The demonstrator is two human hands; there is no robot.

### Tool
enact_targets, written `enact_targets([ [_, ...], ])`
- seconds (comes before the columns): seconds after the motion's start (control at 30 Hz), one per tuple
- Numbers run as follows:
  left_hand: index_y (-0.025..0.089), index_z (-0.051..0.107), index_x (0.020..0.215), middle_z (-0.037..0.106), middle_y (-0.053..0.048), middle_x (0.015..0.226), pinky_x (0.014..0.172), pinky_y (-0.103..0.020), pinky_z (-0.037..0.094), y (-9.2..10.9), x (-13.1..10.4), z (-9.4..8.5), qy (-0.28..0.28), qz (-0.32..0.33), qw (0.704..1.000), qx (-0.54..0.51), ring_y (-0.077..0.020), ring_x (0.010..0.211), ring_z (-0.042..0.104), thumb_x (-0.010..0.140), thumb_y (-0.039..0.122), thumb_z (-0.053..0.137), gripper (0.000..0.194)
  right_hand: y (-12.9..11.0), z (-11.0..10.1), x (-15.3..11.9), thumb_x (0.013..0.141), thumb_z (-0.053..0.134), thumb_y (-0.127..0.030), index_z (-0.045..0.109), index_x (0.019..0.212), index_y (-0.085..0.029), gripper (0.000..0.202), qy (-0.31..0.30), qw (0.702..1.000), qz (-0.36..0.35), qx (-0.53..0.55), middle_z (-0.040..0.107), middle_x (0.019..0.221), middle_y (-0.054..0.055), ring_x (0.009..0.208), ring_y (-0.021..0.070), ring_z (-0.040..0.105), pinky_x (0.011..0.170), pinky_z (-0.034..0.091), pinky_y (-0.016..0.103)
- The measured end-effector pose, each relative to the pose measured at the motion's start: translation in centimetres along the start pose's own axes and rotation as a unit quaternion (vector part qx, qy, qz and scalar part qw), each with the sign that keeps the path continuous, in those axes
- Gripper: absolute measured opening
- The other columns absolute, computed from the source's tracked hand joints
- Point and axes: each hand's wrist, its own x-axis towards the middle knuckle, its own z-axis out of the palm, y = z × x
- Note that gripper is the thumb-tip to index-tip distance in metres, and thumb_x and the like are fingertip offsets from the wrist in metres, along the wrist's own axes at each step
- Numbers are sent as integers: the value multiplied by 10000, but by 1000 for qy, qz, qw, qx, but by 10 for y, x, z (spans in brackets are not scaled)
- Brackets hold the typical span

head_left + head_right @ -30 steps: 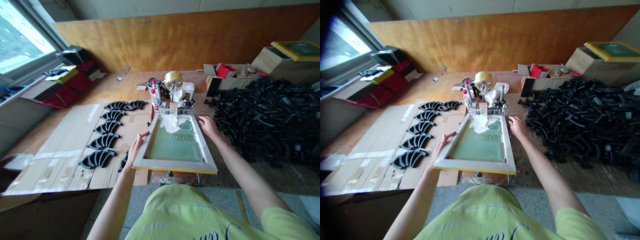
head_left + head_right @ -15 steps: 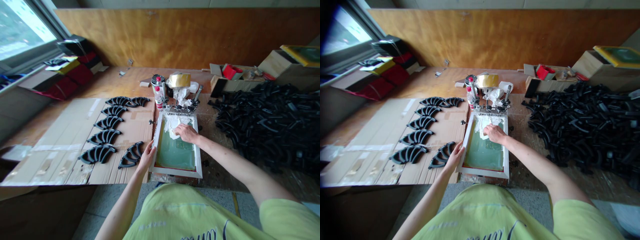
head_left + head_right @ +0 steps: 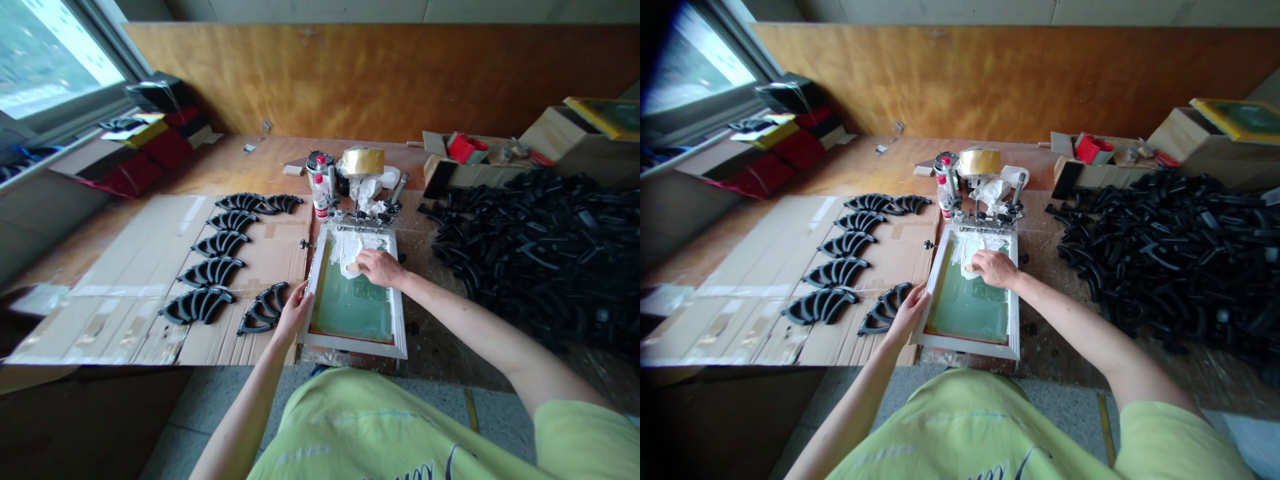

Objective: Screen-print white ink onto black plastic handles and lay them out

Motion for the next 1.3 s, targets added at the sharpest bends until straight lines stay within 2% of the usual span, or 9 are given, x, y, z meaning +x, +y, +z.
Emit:
enact_targets([
  [0.2,185,439,1422,676,-11,807,544,-202,444,52,-19,-12,-27,-9,1000,-5,-115,605,589,739,572,660,815,35,-39,63,833,658,-354,471,1389,-295,590,30,978,203,-36,691,1013,58,870,233,634,774,449,312],
  [0.37,149,643,1195,688,-46,850,560,-226,462,115,-20,-15,-16,72,997,-24,-148,672,613,804,652,529,648,84,-66,20,929,465,-380,545,1310,-225,419,152,925,342,-59,706,953,85,859,240,632,779,452,334],
  [0.47,160,630,1178,688,-73,1020,735,-273,516,151,-5,-5,0,181,980,-85,-196,908,641,831,643,489,611,91,-50,-26,917,454,-334,641,1128,-169,326,135,918,373,-11,702,919,96,818,231,623,757,461,338],
  [0.63,146,591,1181,682,-80,971,737,-291,530,177,19,16,-12,194,968,-159,-186,924,660,901,617,365,594,56,16,-49,817,656,-301,628,1177,-204,373,31,973,221,60,676,1069,80,977,210,591,872,451,341],
  [0.73,154,538,1239,695,-90,976,640,-252,525,148,16,30,0,136,972,-192,-166,816,675,882,644,400,622,36,31,-40,823,660,-222,671,1099,-214,276,3,984,176,40,651,1031,66,1015,202,557,929,421,347],
  [0.9,132,548,1207,715,-147,990,528,-259,518,63,-19,64,-145,-108,970,-163,-195,732,693,815,645,540,646,-31,20,-33,899,578,-234,696,1030,-198,181,37,992,114,30,605,944,67,951,188,548,893,438,320],
  [1.03,120,605,934,701,-86,790,483,-208,481,15,-41,54,-36,-135,960,-241,-138,609,661,853,561,544,453,-67,15,-62,927,506,-186,627,1211,-248,315,-16,996,-18,81,648,1043,61,996,176,573,900,457,310],
  [1.17,112,608,921,708,-93,789,472,-192,472,-37,-50,-11,176,-157,943,-235,-109,560,645,934,512,401,451,7,5,-151,833,585,-172,677,1118,-228,305,-56,965,258,2,684,1043,110,950,230,635,823,502,350],
  [1.3,103,611,940,715,-140,788,524,-224,516,-88,-57,-71,309,-217,914,-148,-149,638,690,973,479,249,522,99,10,-250,751,619,-563,710,762,-258,318,-166,811,561,-27,698,729,107,554,252,636,536,490,374],
])
